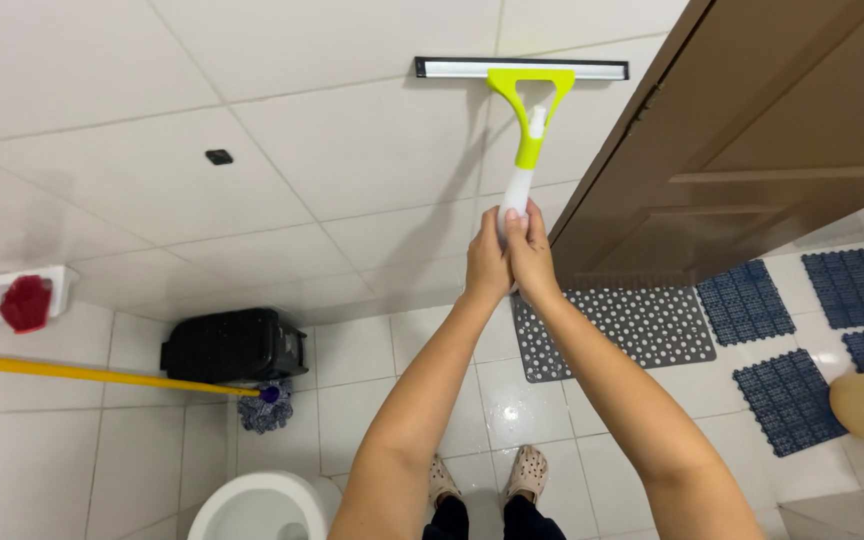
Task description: The person uses a squeegee to wipe water off the tiled walls of a bathroom. They move the squeegee across various sections of the wall, including areas near the sink, toilet, and washing machine. The person also briefly handles a purple cup and a red scoop.
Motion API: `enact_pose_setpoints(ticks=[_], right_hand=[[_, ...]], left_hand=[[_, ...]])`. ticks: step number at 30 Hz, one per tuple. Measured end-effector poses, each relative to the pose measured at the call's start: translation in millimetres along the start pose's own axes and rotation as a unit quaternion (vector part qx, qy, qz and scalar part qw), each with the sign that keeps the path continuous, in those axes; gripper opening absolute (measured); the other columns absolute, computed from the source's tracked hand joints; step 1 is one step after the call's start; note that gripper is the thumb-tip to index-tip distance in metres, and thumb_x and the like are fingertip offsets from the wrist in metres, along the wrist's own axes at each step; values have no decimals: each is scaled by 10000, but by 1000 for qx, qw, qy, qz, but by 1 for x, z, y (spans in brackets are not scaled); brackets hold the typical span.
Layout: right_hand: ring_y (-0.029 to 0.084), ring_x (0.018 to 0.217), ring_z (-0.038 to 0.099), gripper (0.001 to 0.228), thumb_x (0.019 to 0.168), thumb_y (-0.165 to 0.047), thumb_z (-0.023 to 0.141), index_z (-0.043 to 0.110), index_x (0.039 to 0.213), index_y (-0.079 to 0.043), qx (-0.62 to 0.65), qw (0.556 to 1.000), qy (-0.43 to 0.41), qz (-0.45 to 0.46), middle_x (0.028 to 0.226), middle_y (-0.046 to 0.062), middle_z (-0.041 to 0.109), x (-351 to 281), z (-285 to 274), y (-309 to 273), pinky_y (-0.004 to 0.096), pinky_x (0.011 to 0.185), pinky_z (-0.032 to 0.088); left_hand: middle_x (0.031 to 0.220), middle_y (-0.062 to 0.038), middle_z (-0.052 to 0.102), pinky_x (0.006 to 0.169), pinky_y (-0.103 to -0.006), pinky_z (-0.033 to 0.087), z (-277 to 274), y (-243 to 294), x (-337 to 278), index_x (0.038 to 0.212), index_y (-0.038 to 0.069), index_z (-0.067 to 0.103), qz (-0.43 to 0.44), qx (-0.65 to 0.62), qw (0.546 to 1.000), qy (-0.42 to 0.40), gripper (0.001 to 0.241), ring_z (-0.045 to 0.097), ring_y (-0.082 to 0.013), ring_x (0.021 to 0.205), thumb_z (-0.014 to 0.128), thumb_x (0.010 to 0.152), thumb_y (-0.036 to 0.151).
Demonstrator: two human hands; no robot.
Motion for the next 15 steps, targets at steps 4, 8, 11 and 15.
enact_pose_setpoints(ticks=[4, 8, 11, 15], right_hand=[[121, 1055, 581, 519, 1079, -390, 481, 444, 1479, -60, 65, 998, -5, 6, 1174, 68, 616, 32, -26, 51, 278, 922, 506], [125, 1010, 581, 497, 1111, -393, 439, 437, 1479, -59, -16, 1000, -12, -10, 1155, 72, 621, 30, -34, 105, 278, 900, 506], [126, 954, 581, 509, 1085, -396, 430, 404, 1489, -88, -52, 999, -1, -12, 1130, 65, 630, 39, -33, 153, 275, 864, 502], [107, 1020, 591, 481, 1103, -414, 407, 409, 1452, -82, -33, 998, -2, -51, 1154, 52, 627, 47, -30, 245, 270, 900, 504]], left_hand=[[942, -224, 733, 724, -471, 559, 32, -40, 16, 1217, 71, 538, 22, 12, 1000, -10, 431, 736, -404, 867, 585, 1015, 449], [957, -238, 728, 710, -484, 544, 51, -98, 8, 1210, 67, 511, 38, 42, 998, -11, 411, 721, -415, 855, 592, 1016, 419], [980, -243, 720, 716, -482, 550, 63, -147, 14, 1207, 65, 505, 54, 37, 998, -13, 390, 722, -409, 856, 589, 1022, 399], [981, -258, 710, 724, -483, 546, 79, -231, 14, 1218, 65, 516, 54, 61, 997, -10, 394, 711, -422, 876, 602, 1014, 392]])
Point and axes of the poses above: each hand's wrist, its own x-axis towards the middle knuckle, its own z-axis out of the palm, y = z × x, the point moved 1 cm from there along x, towards the middle knuckle
